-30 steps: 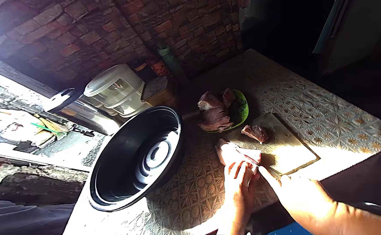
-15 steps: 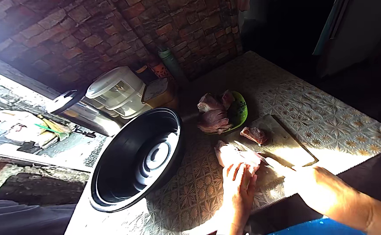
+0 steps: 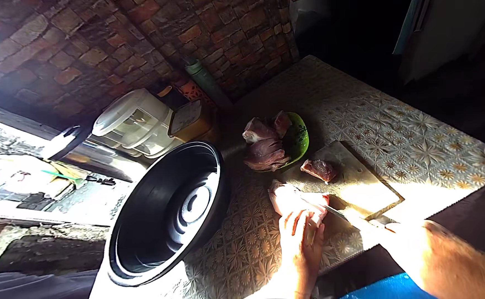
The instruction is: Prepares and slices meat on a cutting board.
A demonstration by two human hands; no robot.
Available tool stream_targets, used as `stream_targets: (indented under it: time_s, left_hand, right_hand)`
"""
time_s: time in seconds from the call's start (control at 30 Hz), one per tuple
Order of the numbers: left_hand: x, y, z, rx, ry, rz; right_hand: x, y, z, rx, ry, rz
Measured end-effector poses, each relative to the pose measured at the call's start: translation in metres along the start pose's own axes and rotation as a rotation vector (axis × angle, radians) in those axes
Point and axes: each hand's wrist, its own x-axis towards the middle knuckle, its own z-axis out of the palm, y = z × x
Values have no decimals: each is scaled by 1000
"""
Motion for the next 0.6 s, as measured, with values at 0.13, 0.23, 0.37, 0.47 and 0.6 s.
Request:
stream_targets:
  time_s: [0.13, 0.23, 0.37, 0.47, 0.6]
  left_hand:
    - [-2, -2, 1, -22, 32, 13]
    - [-3, 0, 0, -35, 24, -3]
    - [-3, 0, 0, -34, 16, 7]
    - [-3, -1, 0, -40, 15, 14]
    - [-1, 0, -1, -34, 10, 14]
  right_hand:
    - [1, -1, 18, -48, 70, -58]
    - [1, -5, 21, -76, 43, -56]
    - [1, -13, 24, -134, -7, -37]
    - [11, -22, 22, -149, -175, 38]
    - [27, -26, 21, -143, -285, 75]
